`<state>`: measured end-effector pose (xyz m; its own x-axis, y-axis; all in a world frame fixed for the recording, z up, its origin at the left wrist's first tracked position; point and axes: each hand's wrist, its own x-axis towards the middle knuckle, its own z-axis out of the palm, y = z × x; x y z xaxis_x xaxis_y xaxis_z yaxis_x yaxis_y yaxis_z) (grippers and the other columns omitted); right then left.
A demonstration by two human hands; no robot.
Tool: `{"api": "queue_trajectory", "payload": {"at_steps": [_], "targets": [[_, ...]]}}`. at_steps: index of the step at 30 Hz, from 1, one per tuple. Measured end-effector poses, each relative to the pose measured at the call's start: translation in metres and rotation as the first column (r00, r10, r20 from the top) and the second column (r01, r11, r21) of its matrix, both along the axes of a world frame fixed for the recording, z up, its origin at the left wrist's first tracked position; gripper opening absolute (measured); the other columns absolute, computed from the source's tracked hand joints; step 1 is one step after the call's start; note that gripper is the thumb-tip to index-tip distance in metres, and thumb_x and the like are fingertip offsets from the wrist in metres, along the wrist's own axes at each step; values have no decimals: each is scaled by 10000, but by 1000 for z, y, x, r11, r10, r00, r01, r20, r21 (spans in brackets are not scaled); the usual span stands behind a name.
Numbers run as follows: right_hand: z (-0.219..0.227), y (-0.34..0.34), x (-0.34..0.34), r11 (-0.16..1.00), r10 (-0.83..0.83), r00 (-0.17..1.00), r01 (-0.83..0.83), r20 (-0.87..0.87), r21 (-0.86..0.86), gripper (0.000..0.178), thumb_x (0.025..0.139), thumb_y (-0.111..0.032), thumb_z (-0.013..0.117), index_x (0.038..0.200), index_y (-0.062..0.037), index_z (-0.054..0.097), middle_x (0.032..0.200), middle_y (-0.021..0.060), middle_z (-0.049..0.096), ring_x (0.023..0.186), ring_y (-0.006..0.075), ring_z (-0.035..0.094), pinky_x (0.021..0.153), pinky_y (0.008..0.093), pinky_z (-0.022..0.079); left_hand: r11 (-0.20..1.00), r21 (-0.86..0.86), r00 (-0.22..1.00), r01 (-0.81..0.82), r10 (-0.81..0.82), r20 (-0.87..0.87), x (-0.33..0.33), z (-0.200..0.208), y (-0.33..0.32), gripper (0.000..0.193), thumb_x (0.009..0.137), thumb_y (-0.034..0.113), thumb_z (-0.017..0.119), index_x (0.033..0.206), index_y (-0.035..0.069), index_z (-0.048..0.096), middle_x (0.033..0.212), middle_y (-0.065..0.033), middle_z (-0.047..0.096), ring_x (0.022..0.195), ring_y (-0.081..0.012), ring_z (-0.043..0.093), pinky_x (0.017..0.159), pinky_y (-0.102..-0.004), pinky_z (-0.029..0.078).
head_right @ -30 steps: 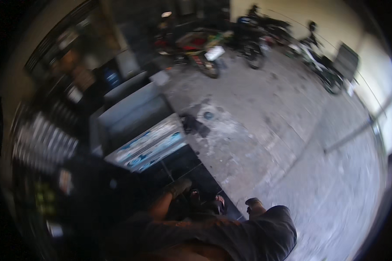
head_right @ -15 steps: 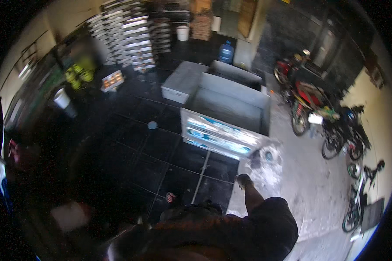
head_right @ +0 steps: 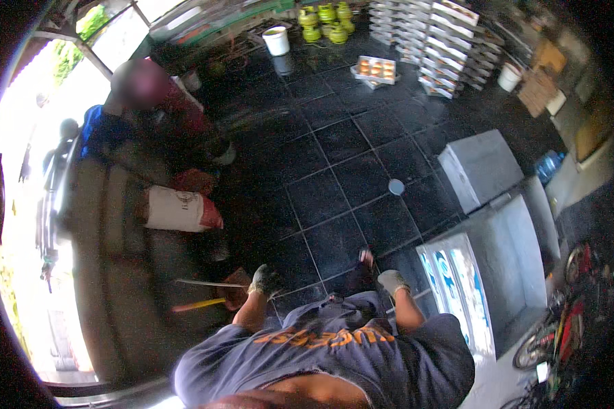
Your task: The person, wearing gloves, retrieves trays of buns from an oven, checks them, and places them into racks.
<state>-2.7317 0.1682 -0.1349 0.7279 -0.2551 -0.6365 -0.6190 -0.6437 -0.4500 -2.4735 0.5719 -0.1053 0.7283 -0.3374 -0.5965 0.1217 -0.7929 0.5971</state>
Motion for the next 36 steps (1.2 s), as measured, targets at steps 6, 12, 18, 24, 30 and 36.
{"api": "queue_trajectory", "payload": {"at_steps": [6,12,18,24,30,36], "targets": [[-57,-115,73,990,140,968,-137,-210,27,248,894,-210,539,898,-69,743,902,155,730,797,309,715,714,450,552,886,346,912,310,-379,153,94,-13,-59,433,933,377,561,1269,114,631,1236,-164,653,1144,-338,623,923,-461,509],[-65,-287,118,997,71,864,-53,-499,50,251,915,-195,532,925,-81,755,900,136,737,814,319,711,730,463,559,901,273,941,338,-333,-65,123,9,-161,396,902,384,596,1182,117,679,1119,-156,702,1017,-328,670,828,-448,534],[-28,-430,330,595,610,713,-700,-347,-394,188,877,-181,599,860,-100,768,852,137,737,779,333,709,679,454,564,940,278,973,199,-156,-167,185,9,-256,384,904,378,592,1171,114,674,1111,-154,701,1009,-328,675,811,-457,539],[59,-461,585,810,-496,866,488,-63,326,144,828,-182,580,744,-86,648,649,47,602,539,185,569,481,353,457,927,283,952,246,-177,-250,278,-9,-304,370,907,356,587,1167,108,671,1119,-152,700,1019,-335,676,826,-471,542],[80,-491,679,867,-424,905,397,28,303,160,839,-162,577,729,-77,655,670,55,626,560,173,598,485,320,464,867,268,907,421,-404,-118,498,-4,-404,356,909,335,582,1164,102,668,1128,-150,699,1029,-341,678,841,-486,544],[-18,-540,693,947,254,821,-318,-512,-40,206,907,-147,590,772,-65,722,822,131,711,754,271,704,646,403,554,854,353,874,381,-458,164,761,-12,-523,336,972,314,513,1157,85,675,1175,-189,667,1118,-399,621,904,-504,518]]}}
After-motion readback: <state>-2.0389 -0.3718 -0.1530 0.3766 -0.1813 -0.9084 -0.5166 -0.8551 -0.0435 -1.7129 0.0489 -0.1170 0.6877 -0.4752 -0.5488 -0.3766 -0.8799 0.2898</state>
